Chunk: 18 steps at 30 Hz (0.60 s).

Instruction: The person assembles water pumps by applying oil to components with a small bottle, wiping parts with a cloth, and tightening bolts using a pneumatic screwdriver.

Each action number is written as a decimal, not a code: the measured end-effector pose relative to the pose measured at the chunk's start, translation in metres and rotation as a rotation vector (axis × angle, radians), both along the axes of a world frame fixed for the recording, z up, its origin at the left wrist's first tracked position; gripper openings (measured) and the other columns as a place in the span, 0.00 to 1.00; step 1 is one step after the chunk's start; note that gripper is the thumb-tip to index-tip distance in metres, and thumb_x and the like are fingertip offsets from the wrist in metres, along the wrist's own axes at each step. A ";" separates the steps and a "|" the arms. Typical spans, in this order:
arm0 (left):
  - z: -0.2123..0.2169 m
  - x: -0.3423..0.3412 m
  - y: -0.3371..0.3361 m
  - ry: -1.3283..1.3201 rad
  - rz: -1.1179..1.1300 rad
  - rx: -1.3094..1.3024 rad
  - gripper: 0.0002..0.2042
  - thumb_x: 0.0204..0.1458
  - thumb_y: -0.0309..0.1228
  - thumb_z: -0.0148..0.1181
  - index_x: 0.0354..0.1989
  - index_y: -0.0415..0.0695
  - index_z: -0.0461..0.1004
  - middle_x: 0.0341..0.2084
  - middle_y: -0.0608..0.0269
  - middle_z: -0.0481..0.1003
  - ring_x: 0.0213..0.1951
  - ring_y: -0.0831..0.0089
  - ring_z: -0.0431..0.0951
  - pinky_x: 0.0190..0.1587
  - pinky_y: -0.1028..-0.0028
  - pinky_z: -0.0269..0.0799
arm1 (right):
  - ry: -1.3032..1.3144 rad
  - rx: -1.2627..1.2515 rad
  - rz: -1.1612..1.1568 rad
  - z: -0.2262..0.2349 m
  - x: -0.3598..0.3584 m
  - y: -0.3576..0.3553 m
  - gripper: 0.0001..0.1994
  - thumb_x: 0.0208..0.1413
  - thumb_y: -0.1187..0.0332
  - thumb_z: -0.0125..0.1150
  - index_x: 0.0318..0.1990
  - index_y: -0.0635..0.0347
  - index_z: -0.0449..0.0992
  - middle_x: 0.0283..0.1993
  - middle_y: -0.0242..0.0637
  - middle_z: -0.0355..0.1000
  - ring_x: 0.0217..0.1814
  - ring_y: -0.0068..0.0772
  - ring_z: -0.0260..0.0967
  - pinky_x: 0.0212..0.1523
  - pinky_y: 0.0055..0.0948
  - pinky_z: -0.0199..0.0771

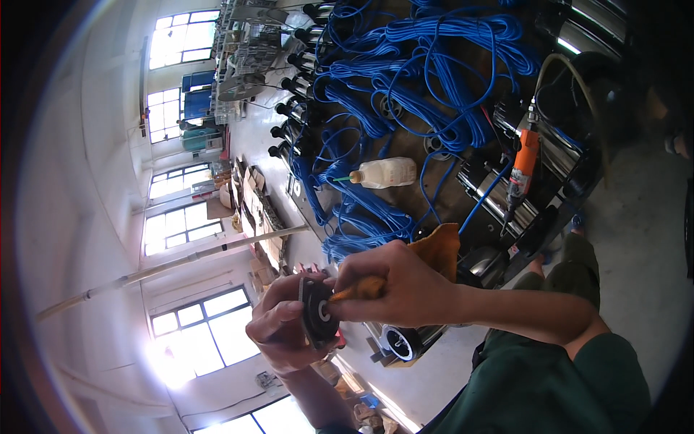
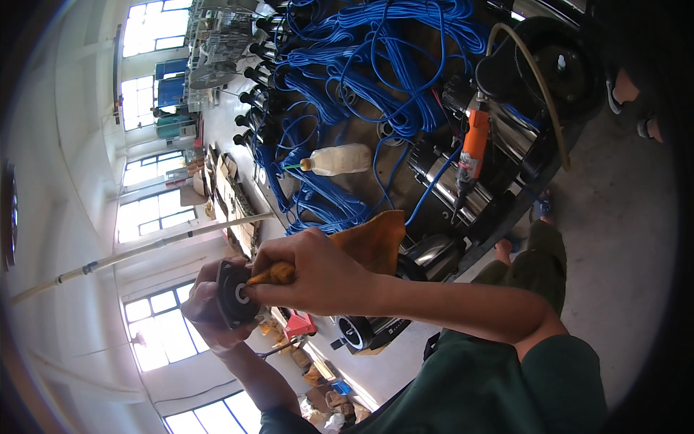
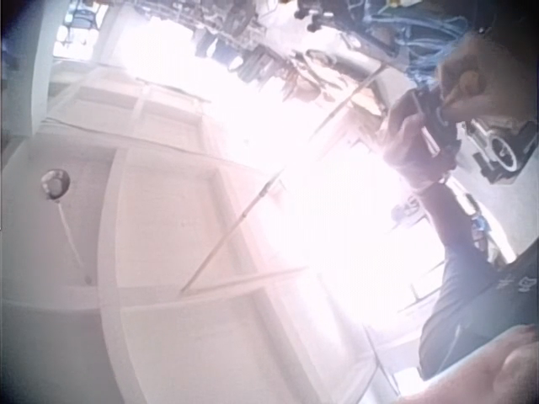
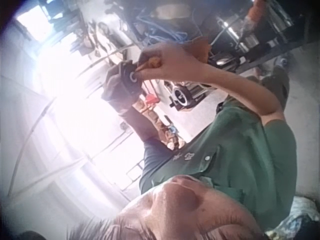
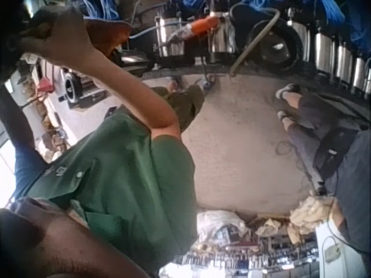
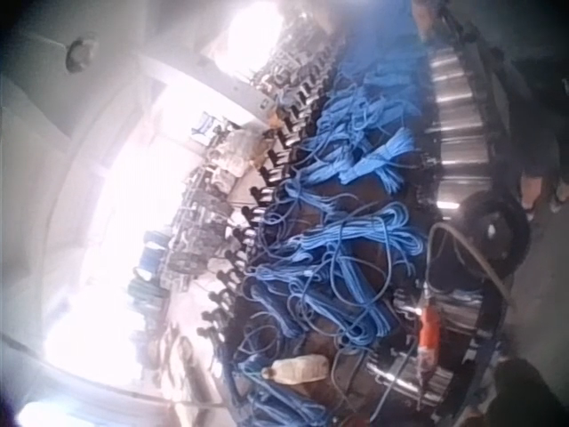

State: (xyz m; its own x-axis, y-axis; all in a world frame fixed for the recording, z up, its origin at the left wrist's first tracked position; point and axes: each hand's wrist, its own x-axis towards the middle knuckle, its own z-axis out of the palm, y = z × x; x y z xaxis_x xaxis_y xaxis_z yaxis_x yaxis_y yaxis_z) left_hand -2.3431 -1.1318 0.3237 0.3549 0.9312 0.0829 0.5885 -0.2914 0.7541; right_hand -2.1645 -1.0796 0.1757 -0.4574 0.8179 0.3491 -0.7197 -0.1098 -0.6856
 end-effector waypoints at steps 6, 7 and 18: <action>-0.007 -0.017 -0.013 -0.115 0.067 -0.020 0.41 0.31 0.24 0.83 0.62 0.53 0.78 0.55 0.35 0.75 0.54 0.41 0.81 0.56 0.47 0.80 | -0.039 -0.222 -0.108 -0.021 0.012 0.016 0.14 0.60 0.61 0.73 0.41 0.64 0.83 0.34 0.37 0.81 0.32 0.25 0.79 0.36 0.26 0.80; -0.009 -0.019 -0.015 -0.137 0.079 -0.027 0.41 0.31 0.23 0.83 0.62 0.54 0.78 0.55 0.35 0.75 0.55 0.41 0.81 0.55 0.47 0.80 | -0.163 -0.194 -0.130 -0.021 0.022 0.021 0.13 0.62 0.63 0.70 0.44 0.65 0.83 0.37 0.38 0.81 0.35 0.23 0.80 0.39 0.24 0.81; -0.033 -0.049 -0.005 0.254 0.248 -0.027 0.34 0.32 0.14 0.74 0.57 0.39 0.80 0.55 0.43 0.76 0.53 0.55 0.83 0.52 0.64 0.83 | 0.216 -0.275 -0.216 -0.043 0.052 0.045 0.09 0.70 0.68 0.58 0.50 0.63 0.78 0.32 0.31 0.77 0.30 0.14 0.71 0.32 0.18 0.73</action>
